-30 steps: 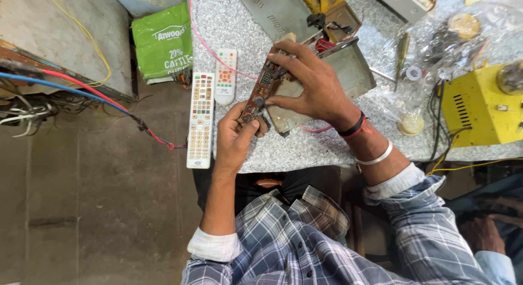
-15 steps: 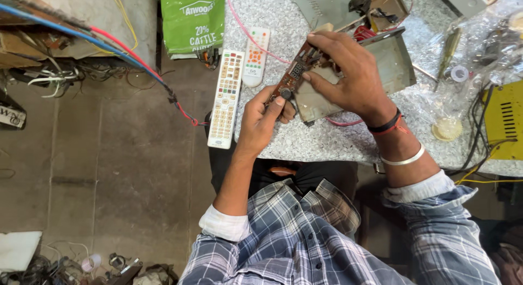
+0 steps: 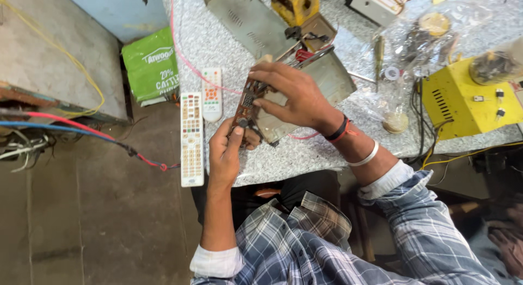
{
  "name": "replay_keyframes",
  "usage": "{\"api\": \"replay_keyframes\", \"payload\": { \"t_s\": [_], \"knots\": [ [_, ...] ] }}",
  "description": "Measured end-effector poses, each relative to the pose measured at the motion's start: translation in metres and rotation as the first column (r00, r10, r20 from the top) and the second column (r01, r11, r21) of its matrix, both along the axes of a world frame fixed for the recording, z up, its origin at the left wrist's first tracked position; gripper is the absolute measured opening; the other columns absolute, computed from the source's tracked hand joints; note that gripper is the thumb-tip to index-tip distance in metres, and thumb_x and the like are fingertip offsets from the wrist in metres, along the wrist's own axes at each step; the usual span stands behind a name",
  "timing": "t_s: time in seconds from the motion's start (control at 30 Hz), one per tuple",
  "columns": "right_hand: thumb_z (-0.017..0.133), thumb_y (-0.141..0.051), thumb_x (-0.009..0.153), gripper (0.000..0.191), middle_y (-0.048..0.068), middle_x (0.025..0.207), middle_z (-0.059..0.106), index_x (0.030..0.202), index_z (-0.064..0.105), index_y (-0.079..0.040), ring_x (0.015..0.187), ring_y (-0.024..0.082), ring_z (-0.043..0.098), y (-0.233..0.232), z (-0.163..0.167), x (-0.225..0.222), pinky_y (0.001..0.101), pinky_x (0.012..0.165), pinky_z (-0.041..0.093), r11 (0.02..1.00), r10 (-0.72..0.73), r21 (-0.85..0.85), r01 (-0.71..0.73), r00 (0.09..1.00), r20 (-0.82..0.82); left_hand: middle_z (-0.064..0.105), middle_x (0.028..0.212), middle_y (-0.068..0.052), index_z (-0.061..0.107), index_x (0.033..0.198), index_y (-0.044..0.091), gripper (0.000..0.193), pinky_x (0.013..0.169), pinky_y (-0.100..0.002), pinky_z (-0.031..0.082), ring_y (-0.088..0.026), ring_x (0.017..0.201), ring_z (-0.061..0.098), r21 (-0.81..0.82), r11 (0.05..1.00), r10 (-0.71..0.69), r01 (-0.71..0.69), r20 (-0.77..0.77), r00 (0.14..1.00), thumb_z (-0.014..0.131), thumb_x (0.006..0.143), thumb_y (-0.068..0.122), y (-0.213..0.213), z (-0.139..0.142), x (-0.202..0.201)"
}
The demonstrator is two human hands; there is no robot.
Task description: The person sits at a workbench and uses a screwdriver to open a metal electronics enclosure. They remove the circuit board, inspect it, and manipulate small components with their fingers. The person then reassembles the enclosure and secures it with screws.
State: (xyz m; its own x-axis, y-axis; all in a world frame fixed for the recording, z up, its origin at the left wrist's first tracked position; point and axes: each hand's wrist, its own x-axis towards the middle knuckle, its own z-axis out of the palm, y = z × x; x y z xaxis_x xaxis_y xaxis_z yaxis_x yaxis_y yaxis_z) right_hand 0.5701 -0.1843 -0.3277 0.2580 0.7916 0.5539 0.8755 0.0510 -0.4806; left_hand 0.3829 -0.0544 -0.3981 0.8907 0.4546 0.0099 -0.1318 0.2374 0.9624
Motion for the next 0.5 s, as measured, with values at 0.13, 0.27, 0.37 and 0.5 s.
{"api": "replay_keyframes", "payload": {
  "t_s": [0.13,0.27,0.37,0.5],
  "knots": [
    [0.079,-0.024,0.095,0.049,0.013,0.140,0.063,0.138,0.061,-0.010,0.126,0.035,0.064,-0.002,-0.003,0.001,0.0425,0.104,0.055,1.000,-0.011,-0.019,0.011,0.999,-0.031,0.073,0.089,-0.010,0.060,0.127,-0.004,0.040,0.069,-0.028,0.053,-0.014,0.078,0.068,0.030,1.000,-0.007,0.008,-0.021,1.000,0.052,0.109,0.030,-0.001,0.001,0.000],
    [0.081,-0.035,0.094,0.081,0.015,0.157,0.046,0.159,0.037,-0.015,0.147,0.035,0.048,-0.003,-0.010,0.003,0.0487,0.120,0.046,0.997,-0.075,0.014,0.074,0.996,0.057,0.074,0.089,-0.010,0.061,0.128,-0.004,0.043,0.070,-0.028,0.053,-0.014,0.079,0.068,0.074,0.997,0.003,0.000,-0.035,0.999,0.052,0.108,0.033,-0.002,0.002,0.000],
    [0.083,-0.051,0.089,0.110,0.018,0.167,0.026,0.167,0.013,-0.018,0.153,0.036,0.033,-0.002,-0.016,0.008,0.0538,0.124,0.039,0.970,-0.163,0.198,0.138,0.980,0.117,0.073,0.089,-0.010,0.061,0.127,-0.004,0.043,0.070,-0.028,0.053,-0.013,0.079,0.067,0.079,0.997,0.010,-0.007,-0.039,0.999,0.053,0.109,0.034,-0.003,0.003,0.000],
    [0.080,-0.058,0.090,0.112,0.012,0.173,0.015,0.169,0.007,-0.025,0.151,0.027,0.035,-0.013,-0.025,0.019,0.0338,0.108,0.049,0.863,-0.284,0.452,0.224,0.956,0.068,0.073,0.088,-0.009,0.062,0.127,-0.004,0.043,0.070,-0.028,0.053,-0.013,0.079,0.066,0.086,0.996,0.004,-0.003,-0.014,1.000,0.053,0.109,0.034,-0.004,0.004,0.002]
  ]
}}
